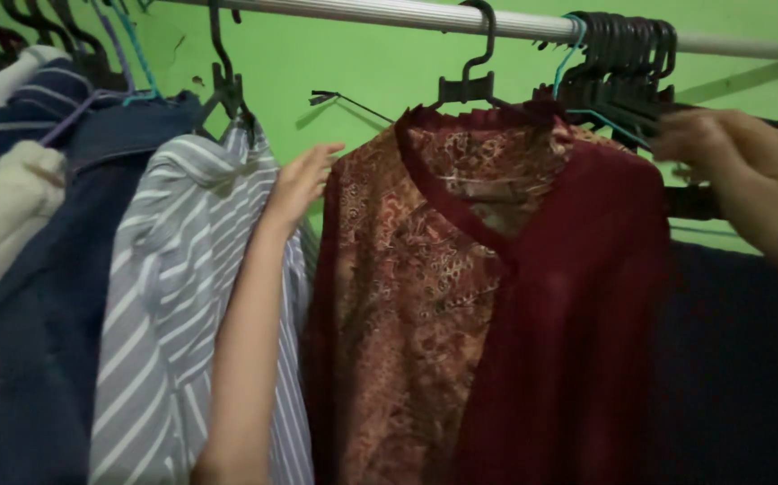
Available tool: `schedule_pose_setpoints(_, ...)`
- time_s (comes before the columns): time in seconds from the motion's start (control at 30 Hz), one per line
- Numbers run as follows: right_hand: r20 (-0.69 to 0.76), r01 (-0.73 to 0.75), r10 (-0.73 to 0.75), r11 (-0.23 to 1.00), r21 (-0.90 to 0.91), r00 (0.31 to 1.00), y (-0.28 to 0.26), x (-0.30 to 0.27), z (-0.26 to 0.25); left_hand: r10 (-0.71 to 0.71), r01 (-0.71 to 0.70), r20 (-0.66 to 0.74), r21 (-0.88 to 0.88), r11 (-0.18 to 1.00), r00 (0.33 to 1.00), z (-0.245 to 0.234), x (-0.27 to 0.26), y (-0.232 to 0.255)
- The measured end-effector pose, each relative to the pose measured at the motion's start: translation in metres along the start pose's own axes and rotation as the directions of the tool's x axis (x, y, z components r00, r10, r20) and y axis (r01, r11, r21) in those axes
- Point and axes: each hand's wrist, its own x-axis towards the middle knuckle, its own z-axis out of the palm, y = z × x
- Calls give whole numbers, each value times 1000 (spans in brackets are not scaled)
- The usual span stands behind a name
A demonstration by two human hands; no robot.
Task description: Hanging several items of clothing from a pile on the floor onto hangers on a clothes rack.
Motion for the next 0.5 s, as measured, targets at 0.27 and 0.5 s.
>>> schedule_pose_setpoints(0.27,116,62,-22,934,-351,993,-54,5,39,306,-236,-104,428,873,946,33,-11,59)
schedule_pose_setpoints(0.5,139,-87,120,971,-223,983,-41,29,41,291,-260,-127,221,940,948,15,23,32)
